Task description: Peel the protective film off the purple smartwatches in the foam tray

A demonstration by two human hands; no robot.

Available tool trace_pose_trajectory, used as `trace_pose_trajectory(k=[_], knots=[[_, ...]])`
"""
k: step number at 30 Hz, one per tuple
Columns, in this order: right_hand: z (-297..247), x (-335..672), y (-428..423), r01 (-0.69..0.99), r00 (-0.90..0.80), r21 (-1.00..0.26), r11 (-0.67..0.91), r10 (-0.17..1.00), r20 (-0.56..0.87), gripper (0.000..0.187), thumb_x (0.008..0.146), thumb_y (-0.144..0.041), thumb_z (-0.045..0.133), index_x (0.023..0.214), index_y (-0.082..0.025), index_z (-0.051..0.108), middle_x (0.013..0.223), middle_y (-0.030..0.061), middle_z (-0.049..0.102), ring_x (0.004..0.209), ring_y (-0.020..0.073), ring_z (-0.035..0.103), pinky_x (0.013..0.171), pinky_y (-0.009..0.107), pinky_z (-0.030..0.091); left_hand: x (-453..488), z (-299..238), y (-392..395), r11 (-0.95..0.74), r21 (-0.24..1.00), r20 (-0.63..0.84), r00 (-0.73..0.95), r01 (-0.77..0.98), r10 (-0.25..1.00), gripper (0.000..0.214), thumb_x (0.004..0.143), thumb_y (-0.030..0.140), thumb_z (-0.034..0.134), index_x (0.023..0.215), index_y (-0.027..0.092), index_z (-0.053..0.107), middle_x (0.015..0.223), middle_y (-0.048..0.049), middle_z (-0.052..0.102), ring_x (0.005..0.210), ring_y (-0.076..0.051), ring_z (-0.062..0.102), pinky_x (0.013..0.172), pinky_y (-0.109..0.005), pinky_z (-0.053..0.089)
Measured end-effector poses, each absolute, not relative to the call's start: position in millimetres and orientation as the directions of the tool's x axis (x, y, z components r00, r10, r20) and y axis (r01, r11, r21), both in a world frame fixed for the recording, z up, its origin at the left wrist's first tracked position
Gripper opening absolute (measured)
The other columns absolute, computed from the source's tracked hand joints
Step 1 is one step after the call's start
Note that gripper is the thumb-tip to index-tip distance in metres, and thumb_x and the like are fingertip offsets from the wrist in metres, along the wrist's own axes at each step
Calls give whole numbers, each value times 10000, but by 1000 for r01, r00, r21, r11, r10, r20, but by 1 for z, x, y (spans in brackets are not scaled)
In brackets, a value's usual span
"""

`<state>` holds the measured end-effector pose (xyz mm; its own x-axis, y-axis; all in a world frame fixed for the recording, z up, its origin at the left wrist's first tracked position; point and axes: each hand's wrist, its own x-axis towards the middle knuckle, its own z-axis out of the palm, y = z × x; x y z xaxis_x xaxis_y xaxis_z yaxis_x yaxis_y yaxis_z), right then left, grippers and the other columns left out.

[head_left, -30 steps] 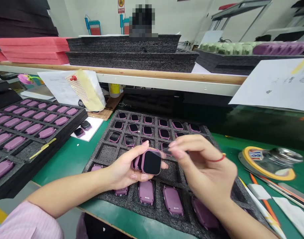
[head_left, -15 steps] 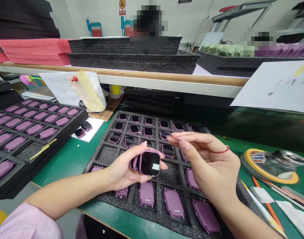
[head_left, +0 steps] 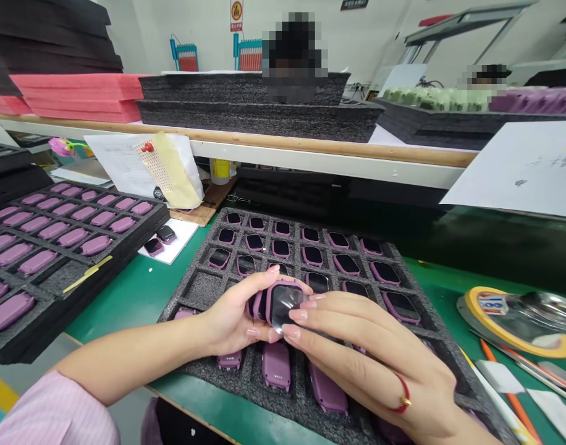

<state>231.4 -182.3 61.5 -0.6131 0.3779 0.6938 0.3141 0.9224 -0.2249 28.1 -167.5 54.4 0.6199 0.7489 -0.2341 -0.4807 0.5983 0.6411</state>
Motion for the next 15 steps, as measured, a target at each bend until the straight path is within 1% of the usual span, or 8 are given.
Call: trace_pose_trajectory(k=[3, 5, 6, 8, 10, 12, 13, 15], knots=[[63, 225, -179, 296, -593, -166, 941, 317, 740, 485, 858, -71, 683, 1292, -280, 625, 1087, 27, 777, 1007, 235, 728, 880, 389, 629, 29, 54, -168, 580, 656, -230, 604, -483, 763, 468, 750, 571, 759, 895, 130, 694, 677, 3, 579, 397, -15, 402, 338, -143, 142], [64, 218, -177, 332, -554, -113, 937, 290, 781, 428, 842, -114, 725, 1229, -277, 642, 970, 27, 785, 889, 230, 726, 799, 403, 621, 30, 52, -169, 537, 698, -217, 574, -474, 789, 476, 741, 581, 767, 860, 131, 668, 624, 30, 526, 397, -8, 345, 343, -143, 123], [64, 215, -176, 367, -528, -114, 923, 308, 791, 425, 841, -165, 749, 1233, -276, 629, 907, 25, 777, 825, 228, 710, 756, 411, 605, 31, 51, -169, 510, 728, -206, 562, -459, 801, 483, 735, 592, 769, 832, 135, 647, 585, 47, 493, 389, -7, 308, 344, -147, 110], [63, 210, -176, 438, -484, -191, 878, 410, 773, 517, 828, -311, 787, 1296, -253, 575, 830, 28, 733, 743, 217, 659, 696, 408, 565, 33, 49, -171, 453, 792, -175, 559, -409, 810, 514, 729, 635, 754, 783, 147, 603, 505, 76, 429, 371, -10, 249, 347, -159, 92], [61, 207, -176, 458, -461, -312, 833, 522, 718, 590, 813, -394, 794, 1321, -227, 546, 827, 30, 686, 738, 202, 623, 676, 377, 544, 34, 48, -172, 408, 836, -139, 577, -368, 805, 543, 723, 673, 736, 770, 154, 580, 459, 87, 399, 364, -15, 220, 351, -168, 95], [59, 206, -177, 431, -445, -420, 799, 593, 671, 526, 812, -359, 794, 1270, -237, 564, 858, 23, 667, 770, 190, 614, 690, 345, 540, 34, 48, -172, 395, 842, -127, 577, -367, 807, 540, 736, 670, 728, 795, 152, 587, 449, 88, 398, 371, -17, 214, 361, -167, 110], [59, 206, -177, 407, -437, -458, 790, 609, 662, 481, 813, -316, 788, 1238, -247, 572, 891, 23, 673, 800, 188, 620, 710, 336, 542, 34, 48, -172, 401, 831, -131, 565, -385, 815, 523, 752, 655, 725, 811, 152, 591, 449, 89, 397, 373, -17, 212, 366, -165, 117], [59, 207, -177, 366, -419, -515, 775, 631, 652, 462, 806, -266, 779, 1217, -257, 566, 973, 30, 688, 878, 197, 634, 771, 342, 545, 33, 49, -171, 428, 795, -149, 546, -429, 824, 480, 779, 616, 724, 830, 157, 594, 463, 83, 420, 375, -16, 216, 375, -159, 126]])
